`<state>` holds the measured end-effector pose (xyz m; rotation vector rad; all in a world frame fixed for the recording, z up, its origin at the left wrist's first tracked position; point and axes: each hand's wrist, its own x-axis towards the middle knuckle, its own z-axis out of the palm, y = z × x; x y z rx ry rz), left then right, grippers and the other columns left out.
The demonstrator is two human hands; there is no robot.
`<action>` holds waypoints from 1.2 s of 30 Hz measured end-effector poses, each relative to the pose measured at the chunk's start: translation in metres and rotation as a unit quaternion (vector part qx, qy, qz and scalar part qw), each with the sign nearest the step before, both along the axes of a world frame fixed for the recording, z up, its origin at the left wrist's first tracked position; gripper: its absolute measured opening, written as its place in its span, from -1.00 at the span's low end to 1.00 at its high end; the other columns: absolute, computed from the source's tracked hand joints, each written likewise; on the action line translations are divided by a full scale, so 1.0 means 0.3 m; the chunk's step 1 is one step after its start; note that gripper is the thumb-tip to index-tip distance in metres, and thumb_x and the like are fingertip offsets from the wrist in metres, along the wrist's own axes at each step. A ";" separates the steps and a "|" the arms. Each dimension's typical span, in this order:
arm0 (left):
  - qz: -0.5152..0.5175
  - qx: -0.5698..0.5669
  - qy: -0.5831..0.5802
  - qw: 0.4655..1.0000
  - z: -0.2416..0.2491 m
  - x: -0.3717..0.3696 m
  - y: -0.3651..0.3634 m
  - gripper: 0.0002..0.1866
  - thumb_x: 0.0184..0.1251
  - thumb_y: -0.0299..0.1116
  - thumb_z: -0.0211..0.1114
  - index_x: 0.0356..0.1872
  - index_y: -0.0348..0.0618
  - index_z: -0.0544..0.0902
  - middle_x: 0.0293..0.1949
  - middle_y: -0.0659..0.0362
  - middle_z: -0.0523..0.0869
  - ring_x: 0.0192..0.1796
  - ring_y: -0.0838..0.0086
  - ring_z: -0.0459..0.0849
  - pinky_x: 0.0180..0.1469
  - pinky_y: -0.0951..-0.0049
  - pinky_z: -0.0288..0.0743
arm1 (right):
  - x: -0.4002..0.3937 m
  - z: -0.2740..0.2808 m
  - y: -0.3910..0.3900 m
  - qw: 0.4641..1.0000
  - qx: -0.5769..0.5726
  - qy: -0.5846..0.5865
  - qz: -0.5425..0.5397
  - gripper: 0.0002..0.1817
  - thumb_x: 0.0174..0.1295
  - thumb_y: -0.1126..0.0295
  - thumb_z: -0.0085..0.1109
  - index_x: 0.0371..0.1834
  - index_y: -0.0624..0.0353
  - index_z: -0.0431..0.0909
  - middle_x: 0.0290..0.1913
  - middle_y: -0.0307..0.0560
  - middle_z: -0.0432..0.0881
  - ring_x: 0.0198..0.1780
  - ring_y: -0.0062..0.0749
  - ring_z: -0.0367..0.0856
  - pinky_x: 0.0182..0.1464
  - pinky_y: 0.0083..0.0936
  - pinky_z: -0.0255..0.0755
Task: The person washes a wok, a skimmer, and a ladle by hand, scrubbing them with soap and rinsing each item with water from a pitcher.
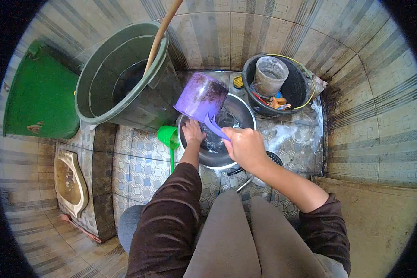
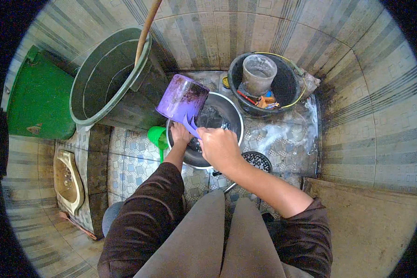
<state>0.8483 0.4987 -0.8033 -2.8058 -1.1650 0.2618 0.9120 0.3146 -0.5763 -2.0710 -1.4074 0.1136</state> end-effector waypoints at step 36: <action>-0.354 -0.228 -0.042 0.906 -0.035 -0.021 -0.169 -0.45 -0.19 -0.30 0.19 -0.02 0.02 0.33 0.08 0.11 0.26 0.13 0.22 0.20 0.11 0.20 0.15 | 0.078 0.006 -0.037 0.998 0.007 -0.002 -0.065 -0.80 -0.18 0.44 0.18 -0.40 0.14 0.53 -0.52 -0.01 0.55 -0.52 -0.14 0.52 -0.46 -0.37 0.40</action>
